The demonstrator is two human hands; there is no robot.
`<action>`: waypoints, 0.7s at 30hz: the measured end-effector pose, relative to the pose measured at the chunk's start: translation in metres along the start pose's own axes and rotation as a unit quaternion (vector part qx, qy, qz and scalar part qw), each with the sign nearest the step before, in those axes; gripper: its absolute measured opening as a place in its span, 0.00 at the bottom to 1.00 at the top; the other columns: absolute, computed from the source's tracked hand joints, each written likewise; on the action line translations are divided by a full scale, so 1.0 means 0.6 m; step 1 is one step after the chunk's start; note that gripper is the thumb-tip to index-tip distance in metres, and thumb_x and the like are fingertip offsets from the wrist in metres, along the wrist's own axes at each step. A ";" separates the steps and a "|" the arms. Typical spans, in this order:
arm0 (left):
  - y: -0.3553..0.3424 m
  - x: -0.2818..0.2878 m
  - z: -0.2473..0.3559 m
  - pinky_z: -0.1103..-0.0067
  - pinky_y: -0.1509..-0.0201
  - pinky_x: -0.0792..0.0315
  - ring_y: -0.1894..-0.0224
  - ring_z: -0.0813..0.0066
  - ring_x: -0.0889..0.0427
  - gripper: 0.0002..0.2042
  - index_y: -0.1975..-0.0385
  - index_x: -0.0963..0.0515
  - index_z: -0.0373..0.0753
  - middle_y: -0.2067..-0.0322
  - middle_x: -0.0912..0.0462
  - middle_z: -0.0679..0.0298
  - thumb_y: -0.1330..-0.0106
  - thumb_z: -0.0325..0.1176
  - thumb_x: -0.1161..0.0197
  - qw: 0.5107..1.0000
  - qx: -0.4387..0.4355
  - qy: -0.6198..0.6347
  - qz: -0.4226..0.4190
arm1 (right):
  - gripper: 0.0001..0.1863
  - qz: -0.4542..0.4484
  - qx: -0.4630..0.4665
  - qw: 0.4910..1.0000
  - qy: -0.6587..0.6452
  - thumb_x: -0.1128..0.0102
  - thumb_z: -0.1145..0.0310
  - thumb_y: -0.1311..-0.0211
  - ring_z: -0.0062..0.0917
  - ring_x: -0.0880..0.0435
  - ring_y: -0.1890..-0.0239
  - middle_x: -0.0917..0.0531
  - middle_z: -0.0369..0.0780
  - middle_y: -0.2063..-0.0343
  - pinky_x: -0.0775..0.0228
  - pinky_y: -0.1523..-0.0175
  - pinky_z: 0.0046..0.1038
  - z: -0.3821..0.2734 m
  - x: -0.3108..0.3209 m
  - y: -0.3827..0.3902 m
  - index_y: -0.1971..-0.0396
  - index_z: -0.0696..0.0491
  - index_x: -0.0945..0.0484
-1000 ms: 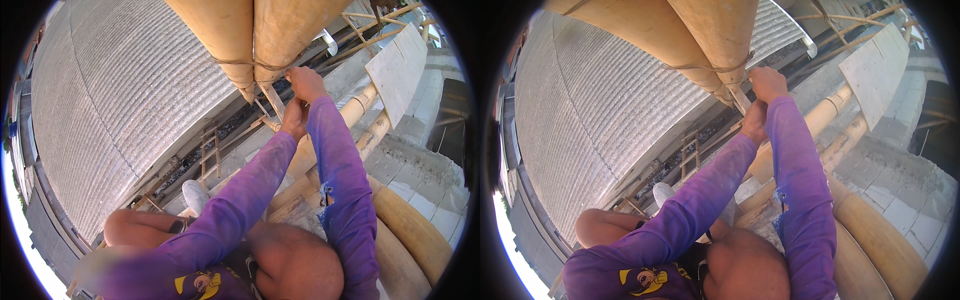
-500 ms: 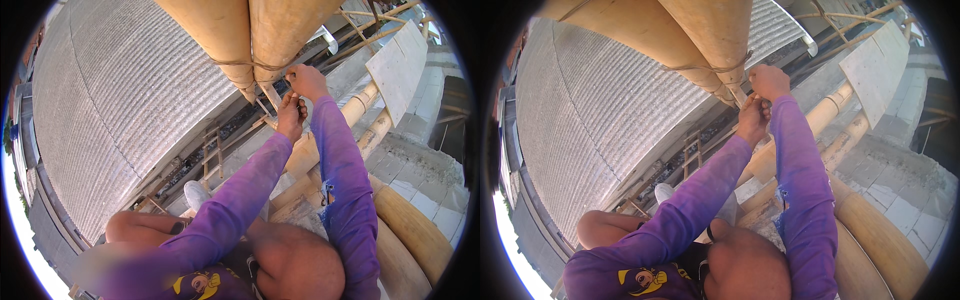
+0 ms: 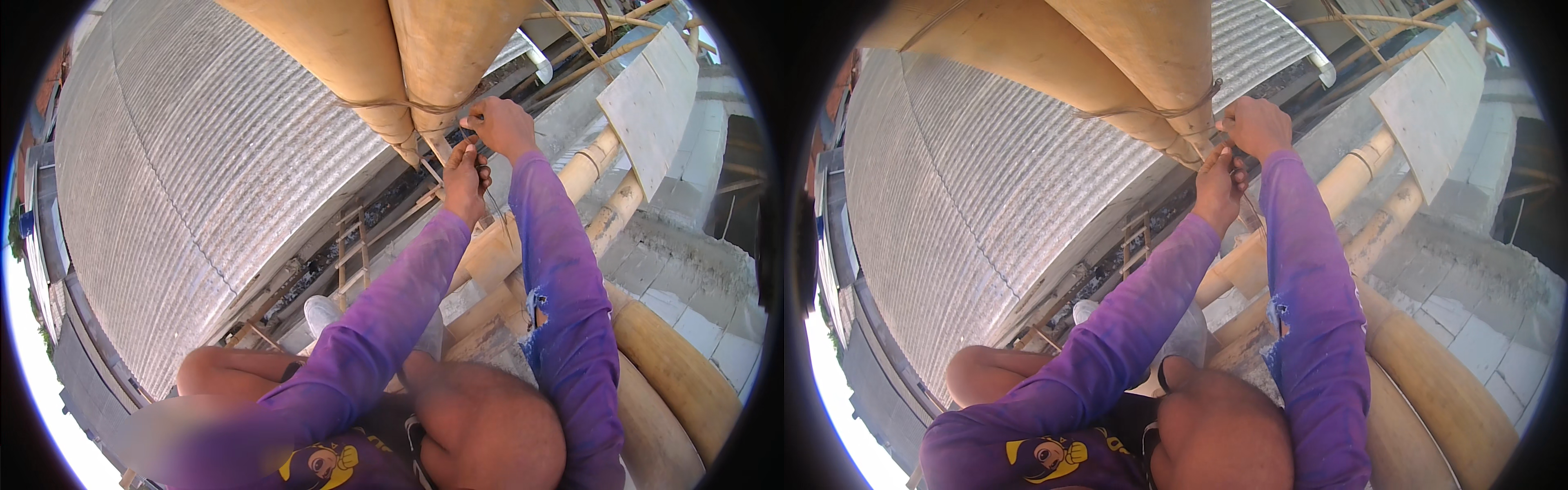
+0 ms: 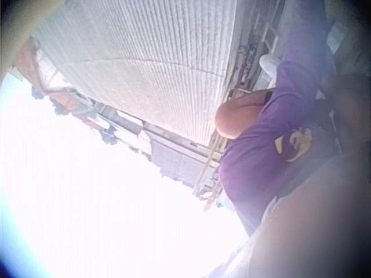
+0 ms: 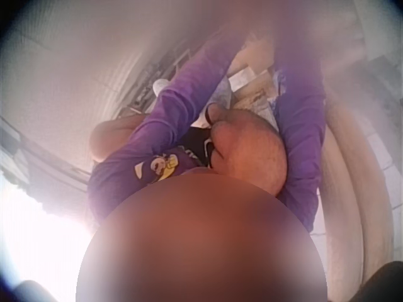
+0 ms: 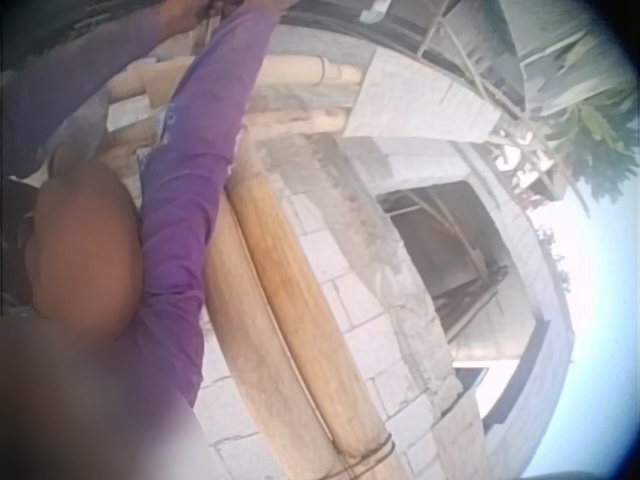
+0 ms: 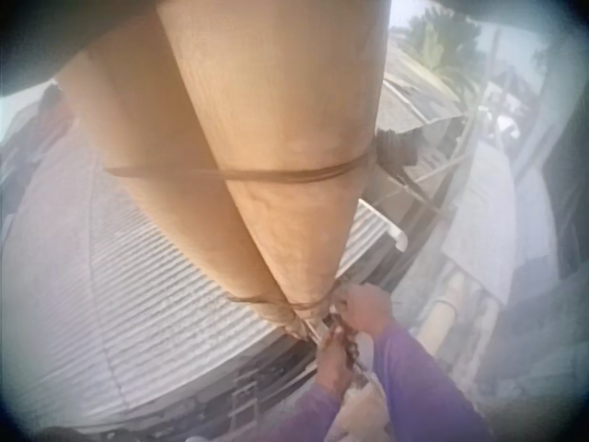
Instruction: The person ties a thin wire around a bamboo pole on a rooftop scaffolding structure. They wrap the wire by hand and secure it to stabilize the bamboo support.
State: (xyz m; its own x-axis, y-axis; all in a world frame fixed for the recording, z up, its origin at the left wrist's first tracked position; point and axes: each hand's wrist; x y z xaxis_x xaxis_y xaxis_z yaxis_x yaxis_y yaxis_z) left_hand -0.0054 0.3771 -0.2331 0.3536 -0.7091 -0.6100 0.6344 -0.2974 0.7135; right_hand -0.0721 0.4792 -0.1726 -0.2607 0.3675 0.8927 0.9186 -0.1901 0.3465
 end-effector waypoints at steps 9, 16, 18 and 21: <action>-0.016 0.000 0.005 0.81 0.70 0.36 0.73 0.80 0.32 0.08 0.52 0.27 0.42 0.72 0.29 0.69 0.22 0.35 0.51 1.000 0.003 -0.029 0.005 | 0.12 0.016 0.001 1.000 -0.007 0.32 0.52 0.41 0.40 0.13 0.58 0.12 0.42 0.67 0.23 0.54 0.41 0.003 0.005 -0.003 0.63 0.42 0.12; -0.025 -0.023 0.003 0.79 0.66 0.33 0.71 0.79 0.31 0.11 0.48 0.28 0.41 0.70 0.28 0.68 0.22 0.36 0.52 0.999 0.012 0.046 0.002 | 0.13 -0.011 -0.019 0.999 -0.041 0.32 0.52 0.42 0.37 0.13 0.58 0.11 0.40 0.66 0.23 0.52 0.39 0.015 0.015 -0.013 0.60 0.41 0.12; -0.027 -0.032 0.007 0.78 0.63 0.30 0.69 0.78 0.30 0.12 0.47 0.28 0.41 0.69 0.28 0.68 0.22 0.37 0.52 0.998 0.022 0.060 0.006 | 0.13 -0.026 -0.029 0.998 -0.050 0.33 0.52 0.41 0.35 0.13 0.57 0.11 0.39 0.66 0.23 0.51 0.39 0.019 0.016 -0.016 0.60 0.40 0.12; -0.029 -0.040 0.012 0.74 0.58 0.27 0.66 0.76 0.28 0.13 0.45 0.28 0.40 0.67 0.26 0.67 0.22 0.38 0.52 0.997 0.034 0.073 0.006 | 0.14 -0.030 -0.036 0.996 -0.072 0.32 0.52 0.42 0.36 0.13 0.58 0.11 0.40 0.65 0.23 0.53 0.39 0.027 0.012 -0.018 0.60 0.41 0.12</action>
State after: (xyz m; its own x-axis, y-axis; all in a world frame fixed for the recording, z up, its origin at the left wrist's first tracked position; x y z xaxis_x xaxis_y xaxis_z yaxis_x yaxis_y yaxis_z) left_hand -0.0298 0.3946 -0.2285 0.4600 -0.6140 -0.6414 0.5827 -0.3364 0.7398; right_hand -0.0792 0.4989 -0.1748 -0.2637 0.5068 0.8208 0.8774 -0.2276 0.4224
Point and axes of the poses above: each hand's wrist, its own y-axis away from the middle knuckle, its own x-axis out of the back of the hand, z = x × y
